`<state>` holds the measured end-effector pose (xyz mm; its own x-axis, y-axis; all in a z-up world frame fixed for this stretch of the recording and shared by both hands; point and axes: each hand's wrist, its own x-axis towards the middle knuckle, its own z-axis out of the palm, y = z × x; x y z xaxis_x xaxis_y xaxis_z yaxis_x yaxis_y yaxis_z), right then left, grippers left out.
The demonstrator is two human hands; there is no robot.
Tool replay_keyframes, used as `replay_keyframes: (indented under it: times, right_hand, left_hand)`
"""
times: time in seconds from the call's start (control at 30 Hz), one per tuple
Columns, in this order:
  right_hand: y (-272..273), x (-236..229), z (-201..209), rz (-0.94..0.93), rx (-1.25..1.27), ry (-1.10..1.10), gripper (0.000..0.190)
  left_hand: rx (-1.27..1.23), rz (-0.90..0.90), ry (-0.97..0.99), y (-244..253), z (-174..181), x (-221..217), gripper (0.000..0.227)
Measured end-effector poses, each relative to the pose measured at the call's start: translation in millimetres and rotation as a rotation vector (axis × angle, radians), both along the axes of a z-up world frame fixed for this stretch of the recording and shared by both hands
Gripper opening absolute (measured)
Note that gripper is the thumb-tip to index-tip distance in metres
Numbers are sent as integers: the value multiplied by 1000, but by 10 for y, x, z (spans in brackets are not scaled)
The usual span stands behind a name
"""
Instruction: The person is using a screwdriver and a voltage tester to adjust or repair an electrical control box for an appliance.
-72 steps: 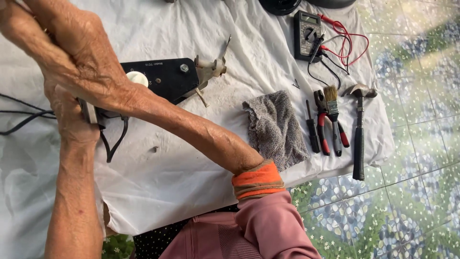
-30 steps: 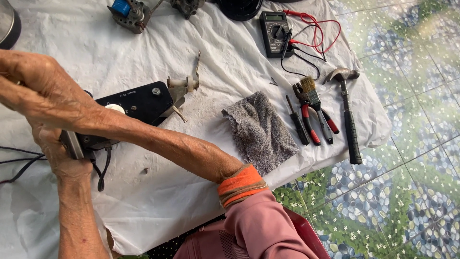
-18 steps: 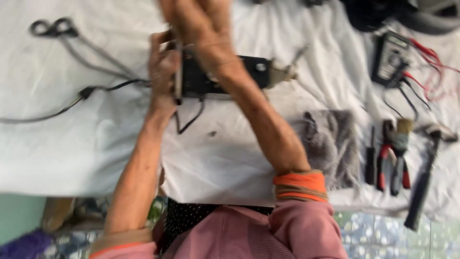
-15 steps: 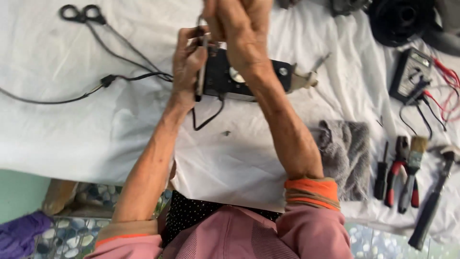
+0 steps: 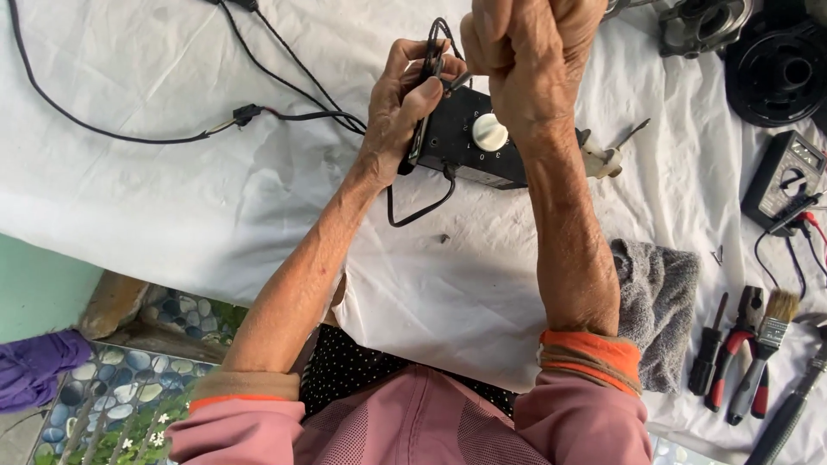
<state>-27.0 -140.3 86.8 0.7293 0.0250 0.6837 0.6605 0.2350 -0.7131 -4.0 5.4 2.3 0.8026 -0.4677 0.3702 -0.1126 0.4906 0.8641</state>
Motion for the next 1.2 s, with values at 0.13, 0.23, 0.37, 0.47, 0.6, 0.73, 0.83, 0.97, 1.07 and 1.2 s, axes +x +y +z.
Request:
replay_keyframes:
  times: [0.13,0.23,0.37,0.47,0.6,0.73,0.83,0.97,1.07,1.2]
  right_hand:
    - [-17,-22,-7,-4,-2,25,37]
    - [-38,-27,-9,-14,-6,48,37]
    - [-47,-21,5,3,-4,53,38]
    - [-75,-9,-19,-10,1,45,43]
    - [-131,20,-61,23,0,43,39]
    - [-212,64,-138,53,-20,-4,40]
    - [-258,103,-175,64,-7,0,39]
    - [-265,119,-231,14,-9,8,39]
    - [-177,68,-182,-59,-69,-11,43]
    - [158,-212,33,-257,-300,-191,39]
  left_hand:
    - [-8,-11,-44,13,-14,-1,35]
    - [3,6,-68,4,-35,12,35]
    - [27,32,-67,-14,-90,49,37]
    - [43,29,-55,1,-40,30,38]
    - [23,20,-56,-4,-68,39,36]
    - [13,23,-65,-12,-97,50,35]
    - [15,30,-81,-12,-90,58,34]
    - [2,19,-89,5,-32,24,34]
    - [10,15,-75,-19,-117,61,37]
    - [-28,1,-30,-26,-43,34,33]
